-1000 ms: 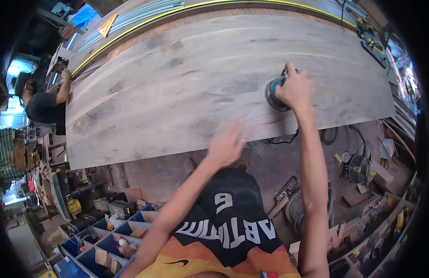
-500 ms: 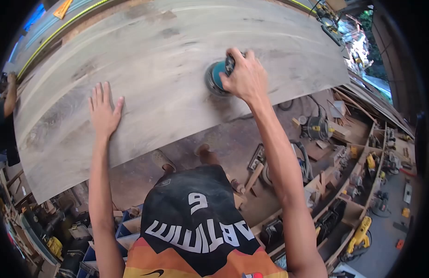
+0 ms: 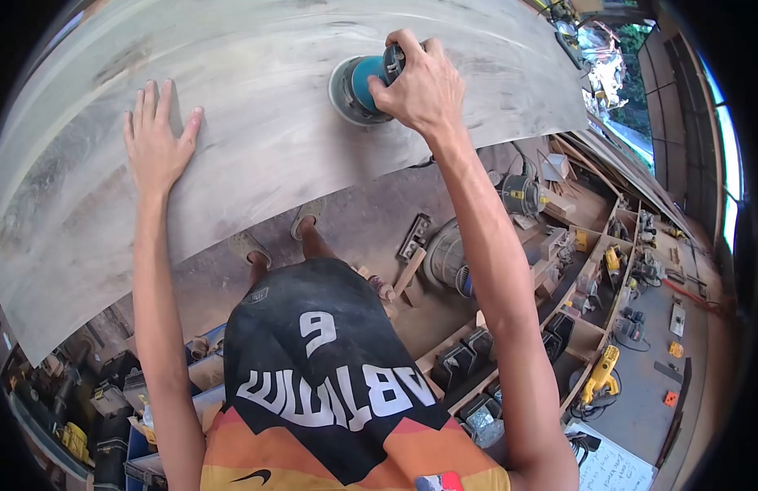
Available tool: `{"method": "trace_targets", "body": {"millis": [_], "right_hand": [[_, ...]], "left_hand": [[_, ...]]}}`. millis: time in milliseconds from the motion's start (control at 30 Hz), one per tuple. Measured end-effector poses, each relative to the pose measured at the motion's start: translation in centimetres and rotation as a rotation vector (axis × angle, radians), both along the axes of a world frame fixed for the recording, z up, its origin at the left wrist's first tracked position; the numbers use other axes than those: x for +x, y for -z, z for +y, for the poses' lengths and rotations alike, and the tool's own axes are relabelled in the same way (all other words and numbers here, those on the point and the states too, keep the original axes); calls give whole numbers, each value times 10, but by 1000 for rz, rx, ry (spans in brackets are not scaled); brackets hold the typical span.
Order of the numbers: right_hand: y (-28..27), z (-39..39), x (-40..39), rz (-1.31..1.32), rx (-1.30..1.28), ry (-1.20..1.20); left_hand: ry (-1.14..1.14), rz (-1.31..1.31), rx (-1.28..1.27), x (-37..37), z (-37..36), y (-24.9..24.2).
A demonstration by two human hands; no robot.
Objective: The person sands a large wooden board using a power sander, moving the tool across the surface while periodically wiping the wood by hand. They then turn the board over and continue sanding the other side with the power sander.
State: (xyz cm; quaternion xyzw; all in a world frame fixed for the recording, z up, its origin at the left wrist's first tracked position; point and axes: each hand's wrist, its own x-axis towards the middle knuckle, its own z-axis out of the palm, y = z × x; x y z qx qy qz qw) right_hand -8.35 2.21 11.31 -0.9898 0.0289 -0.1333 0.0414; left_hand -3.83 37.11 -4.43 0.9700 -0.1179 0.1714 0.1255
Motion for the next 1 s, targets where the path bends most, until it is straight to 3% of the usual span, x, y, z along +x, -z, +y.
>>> {"method": "trace_targets", "body": {"millis": [233, 400, 567, 700, 1000], "right_hand": [[1, 9, -11, 11, -15, 4], [3, 3, -27, -24, -60, 27], [-5, -51, -63, 138, -69, 197], [-6, -88, -73, 97, -150, 290], [2, -50, -45, 12, -49, 131]], "left_hand": [[28, -24, -6, 8, 5, 10], [77, -79, 35, 69, 25, 28], [14, -105, 119, 124, 51, 34], [-19, -103, 149, 150, 49, 37], [-9, -100, 167, 180, 38, 47]]}}
